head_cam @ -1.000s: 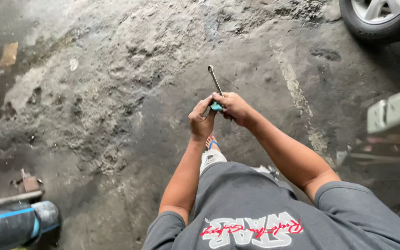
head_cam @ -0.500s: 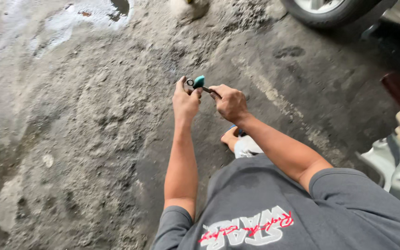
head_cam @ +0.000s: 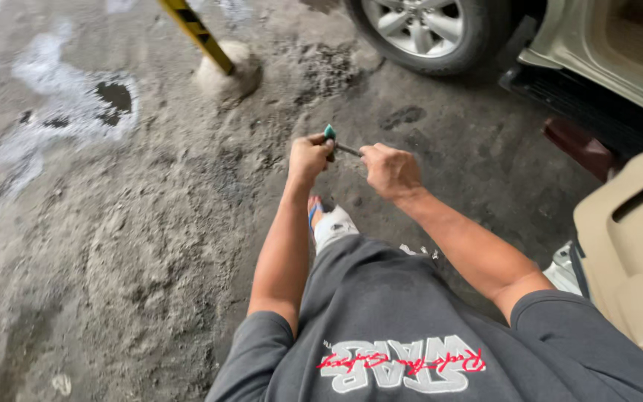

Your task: The person selects a wrench from a tool cart, walks to a white car, and uses the wrench to tighten bolts under the front passenger seat. The person repeatedly adjusts the wrench and applies torque to the seat bolts.

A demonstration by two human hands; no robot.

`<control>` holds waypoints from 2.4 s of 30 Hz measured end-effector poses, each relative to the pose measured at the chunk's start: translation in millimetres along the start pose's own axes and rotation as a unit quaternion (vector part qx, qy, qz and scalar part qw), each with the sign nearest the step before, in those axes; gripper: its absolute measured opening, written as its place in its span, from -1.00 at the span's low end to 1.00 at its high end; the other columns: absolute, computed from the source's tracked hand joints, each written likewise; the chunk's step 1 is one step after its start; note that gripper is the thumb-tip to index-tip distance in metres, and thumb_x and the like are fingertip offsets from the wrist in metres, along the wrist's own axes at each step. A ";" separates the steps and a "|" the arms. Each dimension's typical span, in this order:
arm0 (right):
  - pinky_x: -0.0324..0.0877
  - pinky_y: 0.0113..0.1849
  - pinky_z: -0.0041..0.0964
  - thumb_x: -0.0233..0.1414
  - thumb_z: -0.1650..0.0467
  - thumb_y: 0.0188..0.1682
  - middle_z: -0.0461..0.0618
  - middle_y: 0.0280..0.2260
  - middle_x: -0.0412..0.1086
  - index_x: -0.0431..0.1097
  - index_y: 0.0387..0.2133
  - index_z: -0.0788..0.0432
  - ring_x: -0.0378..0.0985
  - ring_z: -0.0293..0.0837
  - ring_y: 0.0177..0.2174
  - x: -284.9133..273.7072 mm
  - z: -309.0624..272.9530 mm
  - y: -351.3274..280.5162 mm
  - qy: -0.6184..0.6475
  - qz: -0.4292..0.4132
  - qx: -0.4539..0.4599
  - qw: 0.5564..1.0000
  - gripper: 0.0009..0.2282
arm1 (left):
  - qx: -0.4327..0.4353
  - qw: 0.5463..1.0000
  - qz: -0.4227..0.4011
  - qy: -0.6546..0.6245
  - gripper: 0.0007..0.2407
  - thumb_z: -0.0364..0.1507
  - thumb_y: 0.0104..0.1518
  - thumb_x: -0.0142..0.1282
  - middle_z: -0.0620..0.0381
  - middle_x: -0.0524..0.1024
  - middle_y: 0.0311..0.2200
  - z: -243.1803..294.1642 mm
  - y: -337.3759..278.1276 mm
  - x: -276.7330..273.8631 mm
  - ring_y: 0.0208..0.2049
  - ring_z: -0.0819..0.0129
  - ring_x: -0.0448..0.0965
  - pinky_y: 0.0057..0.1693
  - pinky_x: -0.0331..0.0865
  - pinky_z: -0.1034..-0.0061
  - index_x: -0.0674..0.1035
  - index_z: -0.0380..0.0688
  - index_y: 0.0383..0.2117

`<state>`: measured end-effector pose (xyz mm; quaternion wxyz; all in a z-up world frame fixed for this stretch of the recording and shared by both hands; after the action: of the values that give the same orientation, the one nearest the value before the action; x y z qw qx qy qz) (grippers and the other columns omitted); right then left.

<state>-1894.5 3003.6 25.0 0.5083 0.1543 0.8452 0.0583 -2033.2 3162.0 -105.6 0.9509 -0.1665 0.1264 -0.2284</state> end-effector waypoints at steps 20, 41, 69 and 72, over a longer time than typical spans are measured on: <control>0.21 -0.59 -0.47 0.02 0.41 0.08 -0.10 -0.48 0.31 0.36 0.14 0.12 0.27 -0.35 -0.61 -67.1 200.4 126.1 0.690 0.095 0.392 0.601 -0.66 | 0.149 0.911 -0.350 -0.160 -0.80 -0.48 0.28 0.14 0.22 0.57 -0.38 241.6 176.3 148.8 -0.44 0.61 0.47 -0.34 0.35 0.64 0.58 -0.25 -0.02; 0.05 -0.69 -0.52 0.02 0.40 0.09 -0.13 -0.56 0.32 0.43 0.04 0.13 0.16 -0.42 -0.69 -129.2 267.5 144.5 0.635 -0.053 0.331 0.696 -0.74 | 0.209 0.876 -0.369 0.231 -0.73 -0.38 0.19 0.16 0.09 0.63 -0.52 335.8 176.8 216.8 -0.57 0.53 0.54 -0.38 0.45 0.55 0.61 -0.25 -0.05; 0.48 -0.35 -0.15 0.18 0.43 -0.03 0.04 -0.32 0.54 0.54 -0.03 0.11 0.61 0.02 -0.39 -182.9 237.5 141.3 0.060 0.079 0.160 0.982 -0.73 | 0.186 0.918 -0.299 0.184 -0.82 -0.50 0.16 0.21 0.08 0.70 -0.34 312.4 162.7 232.6 -0.34 0.50 0.66 -0.16 0.54 0.57 0.64 -0.30 -0.15; 0.46 -0.46 -0.20 0.19 0.42 -0.03 -0.02 -0.39 0.54 0.55 -0.05 0.09 0.59 -0.06 -0.50 -188.7 235.1 138.7 0.033 0.067 0.158 0.985 -0.73 | 0.204 0.910 -0.315 0.177 -0.75 -0.53 0.12 0.22 0.14 0.68 -0.35 320.6 154.2 235.9 -0.38 0.58 0.61 -0.20 0.51 0.61 0.62 -0.24 -0.06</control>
<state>-1578.1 3060.6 107.1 0.4438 0.2870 0.8481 -0.0374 -1667.5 3262.1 90.5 0.8050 0.0430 0.1841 -0.5624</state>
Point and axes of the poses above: each hand's wrist, its own y-axis towards the middle knuckle, its own x-axis out of the palm, z = x × y, the point moved 4 cm from there along y, towards the middle knuckle
